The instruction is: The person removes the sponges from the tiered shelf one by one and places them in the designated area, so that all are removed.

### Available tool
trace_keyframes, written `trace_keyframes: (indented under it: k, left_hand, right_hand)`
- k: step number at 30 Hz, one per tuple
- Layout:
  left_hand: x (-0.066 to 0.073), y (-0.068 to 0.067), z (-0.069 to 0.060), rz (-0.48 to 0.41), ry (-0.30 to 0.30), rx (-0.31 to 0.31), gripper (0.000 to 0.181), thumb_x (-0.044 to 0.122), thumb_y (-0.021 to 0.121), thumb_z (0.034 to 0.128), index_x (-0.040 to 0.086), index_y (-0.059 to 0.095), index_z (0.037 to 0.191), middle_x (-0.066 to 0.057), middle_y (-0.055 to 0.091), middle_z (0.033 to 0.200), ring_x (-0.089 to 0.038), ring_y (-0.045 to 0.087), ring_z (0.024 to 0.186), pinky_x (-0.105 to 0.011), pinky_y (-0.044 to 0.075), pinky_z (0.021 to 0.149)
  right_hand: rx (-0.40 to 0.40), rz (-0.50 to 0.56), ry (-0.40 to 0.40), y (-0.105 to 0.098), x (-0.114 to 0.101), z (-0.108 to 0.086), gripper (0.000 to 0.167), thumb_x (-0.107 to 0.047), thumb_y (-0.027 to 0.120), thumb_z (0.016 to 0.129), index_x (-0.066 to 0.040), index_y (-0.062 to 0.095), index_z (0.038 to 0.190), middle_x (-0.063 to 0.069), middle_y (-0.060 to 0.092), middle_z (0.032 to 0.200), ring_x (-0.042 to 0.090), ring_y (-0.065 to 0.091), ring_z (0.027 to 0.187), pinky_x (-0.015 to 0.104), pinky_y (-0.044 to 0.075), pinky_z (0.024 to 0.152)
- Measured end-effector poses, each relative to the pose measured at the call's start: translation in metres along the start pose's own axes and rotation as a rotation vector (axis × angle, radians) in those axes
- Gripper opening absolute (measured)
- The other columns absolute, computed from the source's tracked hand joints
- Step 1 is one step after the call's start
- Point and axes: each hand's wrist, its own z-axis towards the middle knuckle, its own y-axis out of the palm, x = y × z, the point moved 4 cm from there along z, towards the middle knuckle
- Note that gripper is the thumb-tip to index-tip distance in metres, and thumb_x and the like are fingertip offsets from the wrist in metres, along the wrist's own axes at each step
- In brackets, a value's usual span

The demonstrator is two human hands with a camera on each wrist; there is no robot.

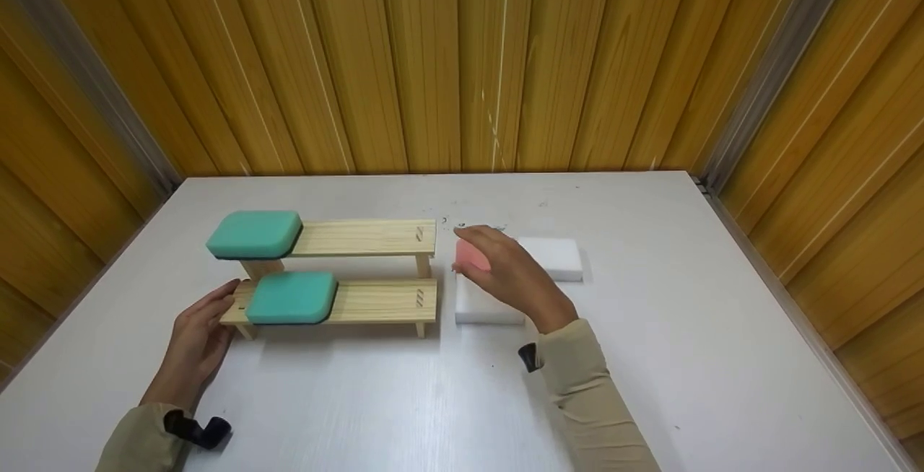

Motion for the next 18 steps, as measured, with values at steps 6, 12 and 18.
trace_keyframes:
  k: [6, 12, 18]
  left_hand:
    - [0.001, -0.002, -0.002, -0.017, -0.014, 0.007, 0.048, 0.01, 0.05, 0.0989, 0.003, 0.039, 0.145, -0.008, 0.034, 0.155, -0.018, 0.037, 0.141, -0.018, 0.046, 0.104]
    - [0.004, -0.003, -0.003, -0.022, -0.028, 0.005, 0.049, 0.011, 0.051, 0.0988, 0.005, 0.039, 0.146, -0.007, 0.033, 0.156, -0.017, 0.036, 0.141, -0.019, 0.046, 0.104]
    - [0.005, -0.002, -0.005, -0.016, -0.031, 0.011, 0.05, 0.012, 0.051, 0.0987, 0.004, 0.038, 0.146, -0.007, 0.032, 0.156, -0.017, 0.035, 0.142, -0.02, 0.045, 0.106]
  right_hand:
    - [0.002, -0.009, -0.042, 0.002, -0.011, 0.011, 0.05, -0.015, 0.071, 0.087, -0.003, 0.056, 0.133, 0.012, 0.059, 0.134, 0.029, 0.054, 0.125, 0.045, 0.047, 0.105]
    - [-0.012, 0.016, -0.039, 0.003, -0.02, 0.022, 0.049, -0.016, 0.07, 0.088, -0.002, 0.055, 0.133, 0.012, 0.058, 0.134, 0.028, 0.054, 0.126, 0.045, 0.046, 0.107]
    - [-0.044, 0.044, -0.012, 0.006, -0.028, 0.032, 0.052, -0.024, 0.068, 0.09, -0.003, 0.053, 0.135, 0.012, 0.057, 0.135, 0.028, 0.052, 0.129, 0.045, 0.044, 0.109]
